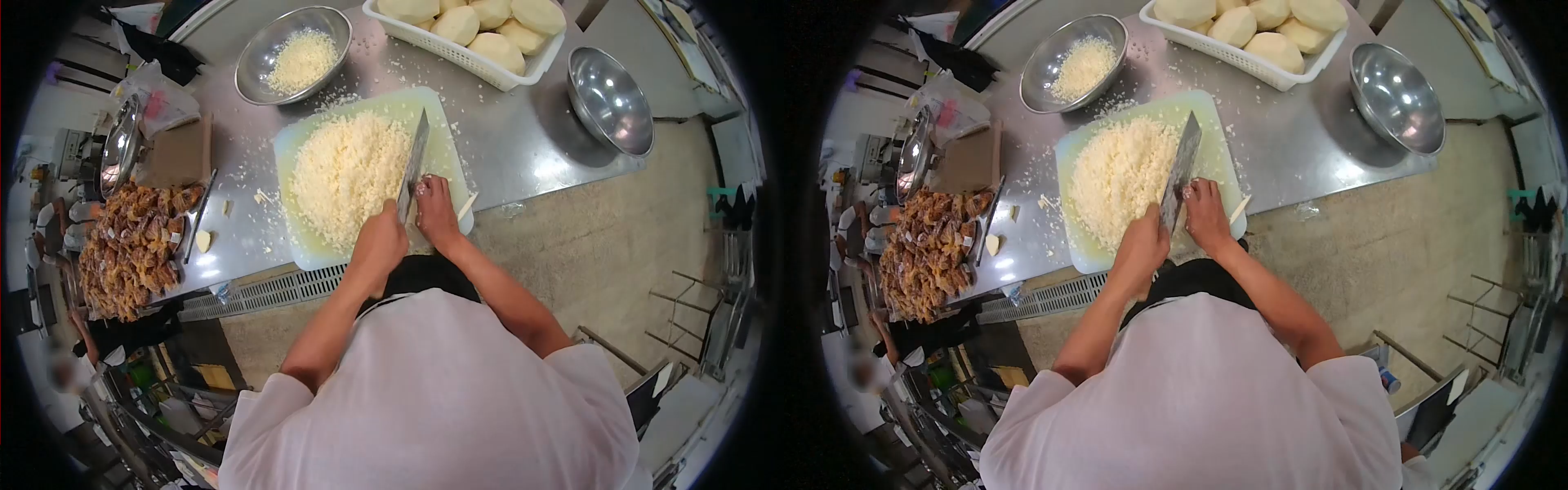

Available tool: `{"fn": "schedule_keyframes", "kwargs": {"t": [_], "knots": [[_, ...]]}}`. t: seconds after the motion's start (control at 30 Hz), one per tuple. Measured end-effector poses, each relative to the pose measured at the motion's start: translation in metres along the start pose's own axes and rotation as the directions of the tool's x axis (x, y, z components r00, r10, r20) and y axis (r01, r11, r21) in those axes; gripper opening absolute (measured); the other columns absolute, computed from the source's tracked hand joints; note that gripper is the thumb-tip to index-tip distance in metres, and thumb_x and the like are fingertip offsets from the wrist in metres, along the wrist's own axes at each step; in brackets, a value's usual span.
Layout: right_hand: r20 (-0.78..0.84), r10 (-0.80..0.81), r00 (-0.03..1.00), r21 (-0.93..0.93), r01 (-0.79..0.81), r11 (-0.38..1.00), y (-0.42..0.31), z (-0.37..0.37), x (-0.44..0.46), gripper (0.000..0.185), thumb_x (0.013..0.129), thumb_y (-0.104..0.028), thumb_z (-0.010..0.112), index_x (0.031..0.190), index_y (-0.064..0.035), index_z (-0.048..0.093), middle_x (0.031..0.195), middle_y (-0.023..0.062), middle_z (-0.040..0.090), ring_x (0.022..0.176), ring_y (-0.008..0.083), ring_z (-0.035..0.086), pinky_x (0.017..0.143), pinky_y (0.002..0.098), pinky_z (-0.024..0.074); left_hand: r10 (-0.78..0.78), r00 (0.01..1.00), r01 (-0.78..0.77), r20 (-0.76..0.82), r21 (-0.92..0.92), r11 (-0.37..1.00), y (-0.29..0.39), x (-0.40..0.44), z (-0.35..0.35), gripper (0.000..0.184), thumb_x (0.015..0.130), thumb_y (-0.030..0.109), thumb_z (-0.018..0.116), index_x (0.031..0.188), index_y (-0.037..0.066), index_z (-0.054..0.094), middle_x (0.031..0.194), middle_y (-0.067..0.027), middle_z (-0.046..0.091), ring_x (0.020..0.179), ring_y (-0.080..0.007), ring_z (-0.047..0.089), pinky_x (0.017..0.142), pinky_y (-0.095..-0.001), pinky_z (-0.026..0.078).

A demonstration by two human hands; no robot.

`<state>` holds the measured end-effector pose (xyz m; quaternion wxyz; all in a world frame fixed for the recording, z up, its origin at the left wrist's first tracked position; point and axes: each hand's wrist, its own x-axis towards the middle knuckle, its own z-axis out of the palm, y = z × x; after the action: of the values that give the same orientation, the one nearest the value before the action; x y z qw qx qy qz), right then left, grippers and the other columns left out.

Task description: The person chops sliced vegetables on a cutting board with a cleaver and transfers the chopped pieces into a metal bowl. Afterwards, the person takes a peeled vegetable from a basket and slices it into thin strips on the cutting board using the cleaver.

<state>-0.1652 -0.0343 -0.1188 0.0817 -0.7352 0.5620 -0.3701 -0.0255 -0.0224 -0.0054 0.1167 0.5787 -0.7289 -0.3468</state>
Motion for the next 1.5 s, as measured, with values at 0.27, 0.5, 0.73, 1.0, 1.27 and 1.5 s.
{"fn": "schedule_keyframes", "kwargs": {"t": [0.27, 0.5, 0.73, 1.0, 1.27, 1.5], "knots": [[0.005, 0.05, 0.999, 0.063, -0.051, 0.997, -0.003, -0.004, -0.001, 0.035, 0.069, 0.008, 0.054, 0.104, 0.005, 0.052, 0.106, 0.0219, 0.048, 0.101, 0.0403, 0.045, 0.089, 0.0464, 0.0402, 0.043, 0.999, -0.043, -0.028, -0.006, 0.999, -0.006, 0.006, 0.011, 0.015, 0.083, -0.001, 0.05, 0.095, -0.009, 0.045, 0.07, -0.0338, 0.057, 0.072, -0.0495, 0.059, 0.064, -0.0545, 0.045], [-0.018, 0.058, 0.998, 0.098, -0.056, 0.994, -0.007, -0.008, 0.001, 0.03, 0.073, 0.006, 0.05, 0.103, 0.0055, 0.051, 0.104, 0.0227, 0.047, 0.099, 0.0405, 0.045, 0.088, 0.0468, 0.0398, 0.02, 0.999, -0.022, -0.032, -0.056, 0.998, -0.006, 0.011, 0.026, 0.014, 0.086, 0.002, 0.049, 0.094, -0.008, 0.045, 0.073, -0.0341, 0.058, 0.075, -0.0501, 0.059, 0.068, -0.0548, 0.044], [-0.068, 0.083, 0.994, 0.115, -0.074, 0.991, -0.005, -0.003, -0.001, 0.03, 0.071, 0.006, 0.049, 0.101, 0.005, 0.05, 0.103, 0.0227, 0.047, 0.098, 0.041, 0.044, 0.087, 0.0473, 0.0392, -0.019, 1.0, 0.018, -0.025, -0.019, 1.0, -0.013, -0.002, 0.031, 0.02, 0.087, 0.005, 0.05, 0.099, -0.008, 0.042, 0.071, -0.0333, 0.058, 0.074, -0.0495, 0.059, 0.065, -0.0544, 0.045], [-0.1, 0.07, 0.993, 0.265, -0.041, 0.963, -0.002, -0.028, 0.006, 0.022, 0.073, 0.004, 0.052, 0.095, 0.0033, 0.055, 0.096, 0.0204, 0.05, 0.093, 0.0406, 0.048, 0.084, 0.0463, 0.0416, 0.021, 0.999, -0.02, -0.041, 0.033, 0.999, -0.03, 0.001, 0.025, 0.017, 0.085, 0.002, 0.05, 0.098, -0.007, 0.043, 0.07, -0.031, 0.058, 0.07, -0.0481, 0.06, 0.062, -0.0526, 0.046], [-0.243, 0.257, 0.935, 0.112, -0.236, 0.965, 0.021, -0.073, -0.003, 0.018, 0.079, -0.002, 0.061, 0.098, 0.0002, 0.059, 0.099, 0.019, 0.053, 0.098, 0.0392, 0.051, 0.086, 0.044, 0.0426, 0.015, 0.998, -0.009, -0.062, 0.088, 0.996, -0.03, 0.003, 0.009, 0.019, 0.083, 0.0, 0.05, 0.099, -0.008, 0.045, 0.069, -0.0322, 0.058, 0.069, -0.0489, 0.06, 0.062, -0.053, 0.047], [-0.014, 0.572, 0.82, 0.113, -0.567, 0.816, 0.033, -0.061, -0.032, 0.039, 0.073, 0.003, 0.065, 0.111, -0.0011, 0.058, 0.091, 0.0177, 0.057, 0.083, 0.0342, 0.058, 0.074, 0.0396, 0.0492, -0.095, 0.996, 0.094, -0.001, 0.06, 0.994, -0.007, -0.002, -0.022, 0.021, 0.084, 0.002, 0.052, 0.101, -0.007, 0.045, 0.073, -0.0338, 0.058, 0.073, -0.0487, 0.06, 0.064, -0.0533, 0.045]]}}
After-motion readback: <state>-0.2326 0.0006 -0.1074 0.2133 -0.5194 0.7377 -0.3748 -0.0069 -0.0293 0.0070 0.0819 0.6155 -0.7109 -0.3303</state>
